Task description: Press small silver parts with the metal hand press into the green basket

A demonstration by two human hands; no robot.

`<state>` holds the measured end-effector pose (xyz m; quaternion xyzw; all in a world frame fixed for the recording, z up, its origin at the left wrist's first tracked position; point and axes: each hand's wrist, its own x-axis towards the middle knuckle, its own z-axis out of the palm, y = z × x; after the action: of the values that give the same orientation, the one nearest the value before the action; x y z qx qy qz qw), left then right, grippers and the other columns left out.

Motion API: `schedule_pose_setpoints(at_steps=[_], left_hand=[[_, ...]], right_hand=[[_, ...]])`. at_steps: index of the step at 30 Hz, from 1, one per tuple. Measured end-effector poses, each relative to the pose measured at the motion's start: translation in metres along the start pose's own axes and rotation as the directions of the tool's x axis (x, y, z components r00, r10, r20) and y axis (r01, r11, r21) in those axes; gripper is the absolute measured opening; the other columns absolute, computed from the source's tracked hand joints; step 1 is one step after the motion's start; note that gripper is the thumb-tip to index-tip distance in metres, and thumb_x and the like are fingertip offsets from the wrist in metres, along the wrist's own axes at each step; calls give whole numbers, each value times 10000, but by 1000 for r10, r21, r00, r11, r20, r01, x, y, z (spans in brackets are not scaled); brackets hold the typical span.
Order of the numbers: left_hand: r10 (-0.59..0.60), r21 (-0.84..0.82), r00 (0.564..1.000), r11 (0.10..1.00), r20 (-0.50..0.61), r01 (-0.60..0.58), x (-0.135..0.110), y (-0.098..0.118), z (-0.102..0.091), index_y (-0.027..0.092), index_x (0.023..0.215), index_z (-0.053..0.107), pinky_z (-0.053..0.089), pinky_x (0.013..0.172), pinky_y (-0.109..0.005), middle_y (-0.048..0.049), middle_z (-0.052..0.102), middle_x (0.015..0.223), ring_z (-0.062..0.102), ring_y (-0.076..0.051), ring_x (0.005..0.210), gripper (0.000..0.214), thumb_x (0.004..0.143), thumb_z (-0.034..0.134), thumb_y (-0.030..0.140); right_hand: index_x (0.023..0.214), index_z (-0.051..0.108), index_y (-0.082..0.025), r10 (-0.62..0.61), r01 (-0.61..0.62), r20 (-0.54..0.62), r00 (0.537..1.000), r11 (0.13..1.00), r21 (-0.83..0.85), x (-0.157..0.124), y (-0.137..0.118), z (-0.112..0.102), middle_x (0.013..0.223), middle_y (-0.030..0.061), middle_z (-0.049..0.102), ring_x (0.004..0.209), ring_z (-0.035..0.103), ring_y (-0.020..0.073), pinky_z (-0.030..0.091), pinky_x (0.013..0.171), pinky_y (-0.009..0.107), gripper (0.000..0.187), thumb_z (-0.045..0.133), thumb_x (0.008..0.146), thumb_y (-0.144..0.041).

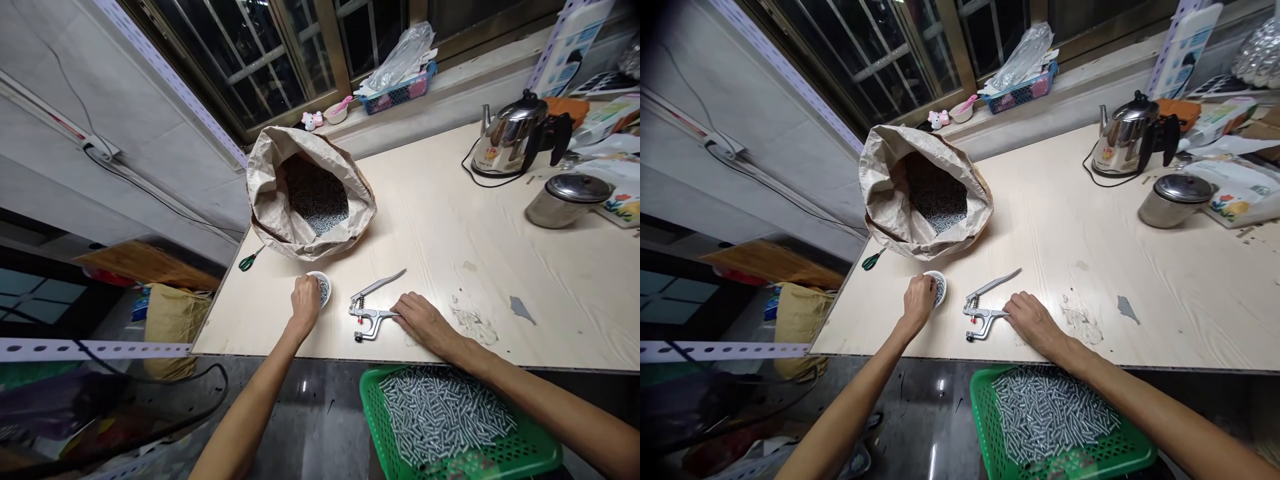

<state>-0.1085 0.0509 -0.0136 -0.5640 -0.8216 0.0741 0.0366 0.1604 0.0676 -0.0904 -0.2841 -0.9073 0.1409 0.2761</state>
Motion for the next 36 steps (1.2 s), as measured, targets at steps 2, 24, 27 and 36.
schedule_pose_setpoints(at_steps=[2,24,27,36], left_hand=[[64,64,998,996,-24,-62,1,1,2,115,1000,635,433,756,-297,-137,630,1020,548,-231,983,292,885,367,94],[370,-161,922,909,-117,-385,-91,3,28,182,994,638,430,713,-277,-72,579,863,527,-187,846,283,945,372,266],[426,-108,903,896,-60,-430,-89,7,23,187,996,624,422,715,-281,-67,576,858,513,-188,836,257,943,377,235],[323,-508,947,815,-4,-280,-84,13,18,176,831,631,442,755,-309,-71,627,858,557,-187,829,194,882,448,214]], right_hand=[[869,573,-174,0,0,-4,1000,1000,-3,0,0,0,822,62,564,769,486,192,388,685,325,149,432,916,-178],[852,572,-167,12,-12,13,1000,1000,-17,1,0,-2,826,63,564,775,469,190,365,700,318,139,450,917,-189],[851,573,-163,13,-12,12,1000,1000,-18,1,0,-3,825,65,567,772,467,190,369,700,320,133,458,913,-188],[855,569,-163,4,-3,17,1000,999,-39,2,0,-4,825,60,559,775,460,186,354,694,315,140,450,922,-192]])
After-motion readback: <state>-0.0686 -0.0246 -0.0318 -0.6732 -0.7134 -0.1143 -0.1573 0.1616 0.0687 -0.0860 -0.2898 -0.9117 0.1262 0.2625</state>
